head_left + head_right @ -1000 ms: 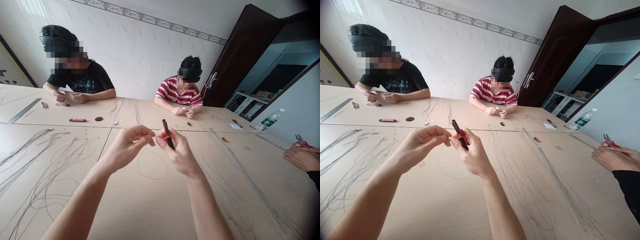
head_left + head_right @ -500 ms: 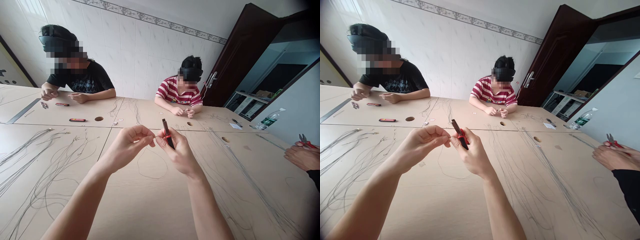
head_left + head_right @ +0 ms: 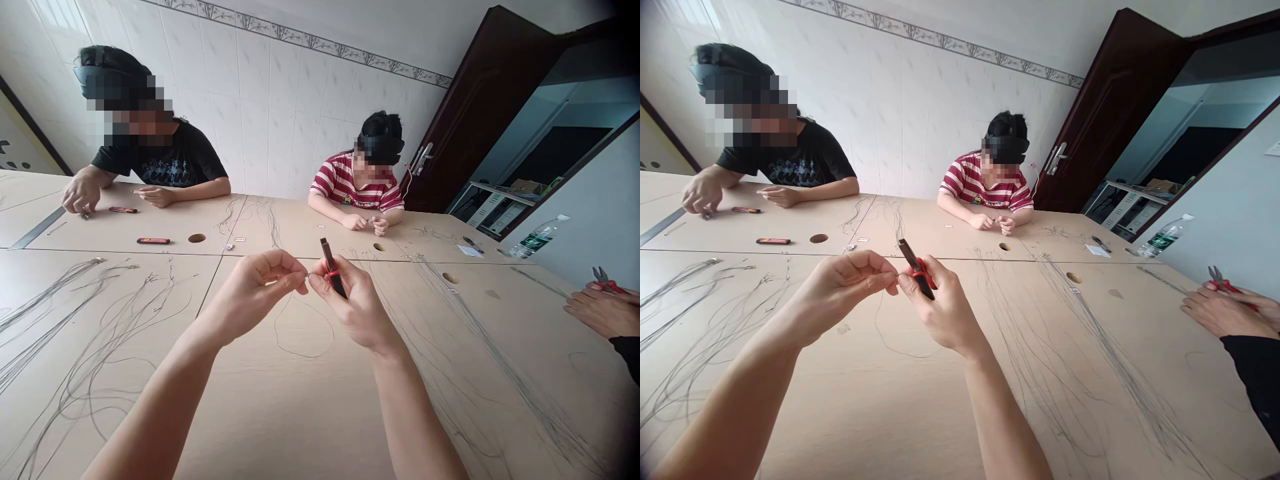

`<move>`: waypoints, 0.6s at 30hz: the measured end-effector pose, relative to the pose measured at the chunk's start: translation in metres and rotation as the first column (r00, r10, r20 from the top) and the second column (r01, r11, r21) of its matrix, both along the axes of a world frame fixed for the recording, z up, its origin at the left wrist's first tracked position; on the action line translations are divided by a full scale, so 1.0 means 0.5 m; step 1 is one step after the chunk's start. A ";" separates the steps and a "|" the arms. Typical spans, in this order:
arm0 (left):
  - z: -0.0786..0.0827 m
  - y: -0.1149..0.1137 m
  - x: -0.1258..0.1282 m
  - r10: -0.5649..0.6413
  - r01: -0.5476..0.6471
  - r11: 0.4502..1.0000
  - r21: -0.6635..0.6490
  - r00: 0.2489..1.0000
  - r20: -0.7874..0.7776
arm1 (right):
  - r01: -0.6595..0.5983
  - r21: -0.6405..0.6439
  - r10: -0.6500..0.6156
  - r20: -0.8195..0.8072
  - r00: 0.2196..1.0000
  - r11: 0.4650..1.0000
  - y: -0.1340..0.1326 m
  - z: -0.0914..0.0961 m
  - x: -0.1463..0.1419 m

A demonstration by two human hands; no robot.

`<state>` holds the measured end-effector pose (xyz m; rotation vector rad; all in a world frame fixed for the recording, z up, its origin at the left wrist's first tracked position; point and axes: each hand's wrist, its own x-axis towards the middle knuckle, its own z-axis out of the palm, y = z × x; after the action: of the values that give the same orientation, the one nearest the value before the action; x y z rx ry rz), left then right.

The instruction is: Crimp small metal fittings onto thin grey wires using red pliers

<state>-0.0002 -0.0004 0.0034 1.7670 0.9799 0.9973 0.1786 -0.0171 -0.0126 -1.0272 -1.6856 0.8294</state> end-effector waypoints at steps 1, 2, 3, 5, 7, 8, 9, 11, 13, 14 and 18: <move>0.000 0.000 0.000 0.002 -0.002 1.000 0.003 1.000 -0.003 | 0.003 0.002 -0.003 0.001 1.000 1.000 0.000 0.000 0.000; 0.000 -0.001 0.000 0.004 -0.004 1.000 0.006 1.000 -0.005 | 0.006 0.005 -0.006 0.003 1.000 1.000 0.000 0.000 0.000; 0.000 -0.001 0.000 0.005 -0.004 1.000 0.008 1.000 -0.005 | 0.007 0.008 -0.007 0.004 1.000 1.000 0.001 0.000 0.000; 0.000 -0.001 0.000 0.007 -0.007 1.000 0.013 1.000 -0.005 | 0.000 0.011 0.000 0.001 1.000 1.000 0.001 0.000 -0.001; 0.000 -0.001 0.001 0.012 -0.012 1.000 0.016 1.000 -0.004 | -0.009 0.013 0.009 -0.004 1.000 1.000 0.002 0.000 -0.001; 0.000 -0.001 0.001 0.013 -0.013 1.000 0.016 1.000 -0.004 | -0.012 0.013 0.012 -0.007 1.000 1.000 0.003 -0.001 -0.001; 0.000 -0.001 0.002 0.014 -0.014 1.000 0.015 1.000 -0.004 | -0.013 0.013 0.013 -0.008 1.000 1.000 0.003 -0.001 -0.002; 0.000 -0.001 0.002 0.013 -0.013 1.000 0.017 1.000 -0.006 | -0.009 0.014 0.009 -0.003 1.000 1.000 0.003 -0.001 -0.002; 0.000 -0.001 0.001 0.011 -0.011 1.000 0.021 1.000 -0.008 | -0.003 0.019 0.003 0.003 1.000 1.000 0.003 -0.001 -0.001; 0.000 -0.001 0.001 0.010 -0.010 1.000 0.021 1.000 -0.010 | -0.001 0.023 0.001 0.005 1.000 1.000 0.002 -0.001 -0.001; -0.003 -0.002 -0.001 -0.006 0.006 1.000 0.012 1.000 -0.001 | -0.004 0.032 0.004 -0.003 1.000 0.999 0.002 0.000 0.000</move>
<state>-0.0005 -0.0012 0.0020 1.7790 0.9711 1.0006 0.1784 -0.0160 -0.0128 -1.0002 -1.6934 0.8043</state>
